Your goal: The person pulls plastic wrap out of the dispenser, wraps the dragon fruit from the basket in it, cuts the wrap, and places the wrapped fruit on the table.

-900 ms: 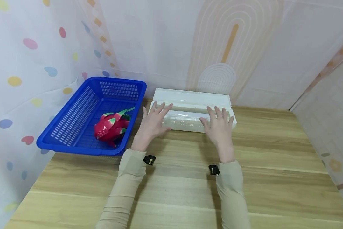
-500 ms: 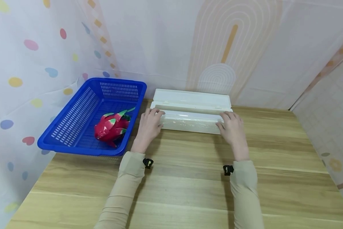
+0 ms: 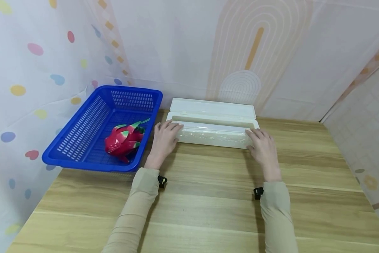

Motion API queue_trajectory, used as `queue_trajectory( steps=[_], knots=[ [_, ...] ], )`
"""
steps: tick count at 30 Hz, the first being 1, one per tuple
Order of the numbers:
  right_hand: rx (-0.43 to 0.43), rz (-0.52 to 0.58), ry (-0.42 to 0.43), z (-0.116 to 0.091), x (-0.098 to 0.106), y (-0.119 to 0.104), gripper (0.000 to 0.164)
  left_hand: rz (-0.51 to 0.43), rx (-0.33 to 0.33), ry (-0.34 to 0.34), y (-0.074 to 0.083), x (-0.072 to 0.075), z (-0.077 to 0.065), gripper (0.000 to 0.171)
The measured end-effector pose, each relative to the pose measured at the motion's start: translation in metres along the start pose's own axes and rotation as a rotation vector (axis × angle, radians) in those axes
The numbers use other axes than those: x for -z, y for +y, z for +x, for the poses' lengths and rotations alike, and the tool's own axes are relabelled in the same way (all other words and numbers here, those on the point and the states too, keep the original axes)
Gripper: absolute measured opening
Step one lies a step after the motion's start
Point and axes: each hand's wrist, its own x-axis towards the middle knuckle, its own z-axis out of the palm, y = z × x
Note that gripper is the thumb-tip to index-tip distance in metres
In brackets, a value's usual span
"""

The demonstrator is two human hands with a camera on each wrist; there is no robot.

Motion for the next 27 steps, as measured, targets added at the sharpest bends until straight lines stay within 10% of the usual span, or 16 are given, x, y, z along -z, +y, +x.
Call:
queue_trajectory(
  steps=[13,20,27],
  knots=[
    [0.063,-0.028,0.204,-0.001,-0.013,0.001,0.025,0.02,-0.046,0.156,-0.001,-0.004,-0.002,0.034],
    [0.095,-0.084,0.19,0.0,-0.02,-0.004,0.051,0.003,-0.069,0.235,-0.002,-0.003,-0.004,0.031],
    [0.019,-0.075,0.202,0.004,-0.016,-0.009,0.027,-0.02,-0.088,0.266,-0.003,-0.002,-0.001,0.032]
  ],
)
